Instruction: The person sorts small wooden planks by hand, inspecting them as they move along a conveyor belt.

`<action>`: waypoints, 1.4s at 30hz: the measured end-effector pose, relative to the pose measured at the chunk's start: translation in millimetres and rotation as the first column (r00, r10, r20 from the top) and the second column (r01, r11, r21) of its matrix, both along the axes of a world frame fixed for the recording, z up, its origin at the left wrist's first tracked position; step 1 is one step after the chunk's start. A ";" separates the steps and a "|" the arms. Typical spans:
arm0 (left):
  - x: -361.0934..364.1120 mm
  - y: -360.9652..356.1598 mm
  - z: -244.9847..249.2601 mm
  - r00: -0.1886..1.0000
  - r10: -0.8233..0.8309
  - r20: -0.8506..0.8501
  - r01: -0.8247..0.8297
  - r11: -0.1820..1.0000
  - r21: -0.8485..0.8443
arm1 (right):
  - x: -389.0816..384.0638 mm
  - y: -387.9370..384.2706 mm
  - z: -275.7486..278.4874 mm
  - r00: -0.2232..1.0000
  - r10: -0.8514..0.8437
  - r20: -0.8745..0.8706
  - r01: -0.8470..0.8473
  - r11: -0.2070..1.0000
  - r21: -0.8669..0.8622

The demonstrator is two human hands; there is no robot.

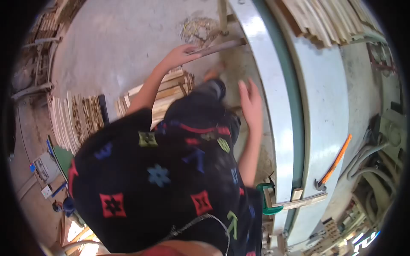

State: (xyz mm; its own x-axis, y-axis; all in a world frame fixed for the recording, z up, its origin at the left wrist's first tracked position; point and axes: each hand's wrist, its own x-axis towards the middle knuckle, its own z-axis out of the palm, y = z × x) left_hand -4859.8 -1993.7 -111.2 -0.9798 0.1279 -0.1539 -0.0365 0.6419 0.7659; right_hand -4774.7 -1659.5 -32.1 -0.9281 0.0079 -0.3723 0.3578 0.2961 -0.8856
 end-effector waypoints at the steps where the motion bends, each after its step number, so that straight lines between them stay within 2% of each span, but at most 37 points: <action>1: -8.5 13.0 -21.2 0.936 -0.116 0.332 0.059 0.982 0.177 | -26.6 -38.5 -43.5 0.998 -0.064 0.025 0.067 0.988 -0.142; 2: -39.0 17.1 -33.0 0.770 -0.283 0.572 0.095 0.937 0.336 | -51.9 -71.7 -67.6 0.955 -0.262 0.136 0.295 0.865 -0.406; 3: -54.3 30.3 31.9 0.673 -0.259 0.692 0.173 0.966 0.194 | -87.3 -100.2 -87.1 0.873 -0.407 0.268 0.480 0.627 -0.614; 4: -64.7 24.5 -12.0 0.665 -0.379 0.644 0.197 0.920 0.338 | -111.1 -117.2 -103.3 0.767 -0.470 0.436 0.610 0.328 -0.721; 5: -61.6 19.9 -34.9 0.608 -0.442 0.660 0.155 0.881 0.447 | -127.7 -122.0 -119.8 0.824 -0.492 0.281 0.477 0.335 -0.813; 6: -65.9 14.8 -47.4 0.556 -0.502 0.662 0.113 0.835 0.539 | -147.2 -128.8 -127.2 0.792 -0.534 0.297 0.488 0.261 -0.833; 7: -66.6 11.2 -34.7 0.578 -0.577 0.578 0.215 0.790 0.574 | -147.4 -143.5 -130.3 0.742 -0.578 0.339 0.512 0.163 -0.843; 8: -59.9 11.1 -29.9 0.635 -0.507 0.583 0.179 0.830 0.528 | -144.5 -154.1 -138.9 0.719 -0.585 0.375 0.558 0.164 -0.814; 10: -64.1 10.1 -42.7 0.545 -0.571 0.614 0.110 0.775 0.623 | -152.5 -160.7 -141.2 0.642 -0.646 0.411 0.640 0.158 -0.752; 12: -63.0 12.2 -53.4 0.607 -0.612 0.508 0.270 0.759 0.592 | -156.1 -161.7 -134.1 0.575 -0.727 0.375 0.693 0.188 -0.696; 13: -62.5 9.5 -58.7 0.567 -0.664 0.488 0.214 0.690 0.691 | -155.1 -163.7 -139.5 0.568 -0.750 0.340 0.705 0.230 -0.671; 14: -63.3 8.9 -56.9 0.529 -0.686 0.500 0.214 0.678 0.703 | -148.0 -162.2 -147.5 0.563 -0.752 0.343 0.720 0.242 -0.650; 15: -59.3 16.6 -69.3 0.557 -0.678 0.480 0.262 0.692 0.673 | -151.5 -152.9 -146.7 0.555 -0.769 0.317 0.724 0.258 -0.640; 16: -64.6 15.0 -71.0 0.479 -0.722 0.499 0.256 0.659 0.708 | -157.3 -160.0 -136.1 0.505 -0.794 0.339 0.763 0.226 -0.606; 17: -67.2 12.5 -77.5 0.421 -0.805 0.417 0.224 0.538 0.812 | -156.8 -167.0 -125.5 0.451 -0.818 0.357 0.804 0.199 -0.560; 18: -80.5 4.6 -65.0 0.310 -0.849 0.427 0.392 0.523 0.756 | -158.0 -172.4 -121.3 0.409 -0.849 0.336 0.839 0.205 -0.504; 19: -89.1 -8.1 -58.5 0.148 -0.903 0.403 0.518 0.418 0.746 | -152.5 -170.9 -124.9 0.447 -0.846 0.291 0.830 0.272 -0.487; 20: -103.3 -20.7 -60.8 -0.010 -0.927 0.374 0.641 0.281 0.714 | -148.5 -169.7 -126.1 0.411 -0.865 0.288 0.865 0.269 -0.424; 21: -132.1 -36.9 -65.4 -0.156 -0.918 0.364 0.750 0.130 0.648 | -154.8 -171.4 -122.9 0.273 -0.904 0.330 0.930 0.160 -0.332; 22: -163.6 -65.1 -79.6 -0.265 -0.952 0.155 0.680 -0.070 0.730 | -151.2 -170.8 -120.1 0.330 -0.885 0.328 0.920 0.225 -0.321; 23: -210.5 -97.7 -80.7 -0.310 -0.939 0.146 0.733 -0.138 0.666 | -148.4 -175.2 -117.9 0.314 -0.893 0.322 0.933 0.227 -0.280; 24: -258.1 -140.8 -83.1 -0.192 -0.972 0.137 0.753 -0.056 0.656 | -147.3 -175.1 -119.3 0.245 -0.924 0.294 0.968 0.213 -0.137; 25: -312.2 -188.4 -64.6 -0.072 -0.989 0.126 0.763 0.027 0.646 | -155.3 -186.7 -115.3 0.103 -0.979 0.175 0.986 0.124 0.115; 26: -367.2 -248.0 -44.9 0.178 -0.942 0.284 0.705 0.323 0.632 | -152.0 -189.9 -114.5 0.113 -0.989 0.100 0.937 0.140 0.320; 27: -416.5 -300.7 -29.6 0.358 -0.844 0.399 0.557 0.536 0.634 | -134.2 -187.3 -136.2 0.222 -0.975 -0.019 0.847 0.183 0.500; 28: -463.5 -338.0 -65.6 0.599 -0.782 0.170 0.620 0.588 0.520 | -137.5 -209.6 -137.5 0.541 -0.817 -0.198 0.419 0.058 0.906; 29: -516.6 -384.9 -58.8 0.665 -0.736 0.123 0.640 0.647 0.415 | -160.5 -245.9 -140.7 0.578 -0.789 -0.207 0.279 -0.048 0.959; 30: -560.9 -417.6 -52.0 0.709 -0.691 0.144 0.630 0.711 0.312 | -187.7 -286.1 -149.2 0.583 -0.799 -0.151 0.210 -0.032 0.977; 31: -591.8 -442.0 -24.2 0.754 -0.623 0.208 0.576 0.780 0.247 | -217.8 -323.6 -159.7 0.582 -0.812 -0.044 0.241 0.120 0.963; 33: -668.4 -487.1 46.3 0.843 -0.454 0.287 0.459 0.887 0.054 | -313.5 -400.7 -177.0 0.628 -0.759 0.173 0.360 0.481 0.799; 34: -707.3 -499.0 64.2 0.844 -0.466 0.266 0.440 0.885 0.152 | -371.9 -439.0 -179.6 0.670 -0.702 0.241 0.404 0.617 0.675; 36: -776.8 -504.9 90.1 0.837 -0.493 0.237 0.395 0.845 0.360 | -483.9 -508.8 -176.7 0.784 -0.564 0.261 0.444 0.802 0.399; 38: -845.5 -502.9 131.2 0.831 -0.539 0.136 0.467 0.810 0.356 | -591.1 -569.4 -171.9 0.880 -0.435 0.189 0.433 0.900 0.052; 39: -878.7 -499.1 144.9 0.833 -0.548 0.074 0.491 0.795 0.357 | -649.6 -590.9 -174.2 0.891 -0.410 0.197 0.440 0.886 -0.145; 40: -911.1 -497.1 146.6 0.832 -0.553 0.035 0.518 0.799 0.306 | -720.5 -600.2 -176.1 0.692 -0.388 0.608 0.676 0.644 -0.359; 41: -945.0 -496.2 138.5 0.818 -0.575 0.021 0.569 0.813 0.128 | -763.7 -606.7 -180.8 0.879 -0.289 0.379 0.403 0.874 -0.270; 42: -980.2 -498.3 125.6 0.808 -0.589 0.021 0.589 0.806 -0.055 | -806.5 -613.5 -185.2 0.976 -0.163 0.141 0.171 0.984 -0.047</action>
State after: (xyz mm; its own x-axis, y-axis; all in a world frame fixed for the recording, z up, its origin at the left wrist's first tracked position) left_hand -5840.0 -2492.0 14.5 -0.7186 0.6714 -0.1812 0.3603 0.5823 0.7288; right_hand -5581.3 -2273.0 -217.3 -0.8559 0.1333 -0.4997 0.5165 0.1713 -0.8390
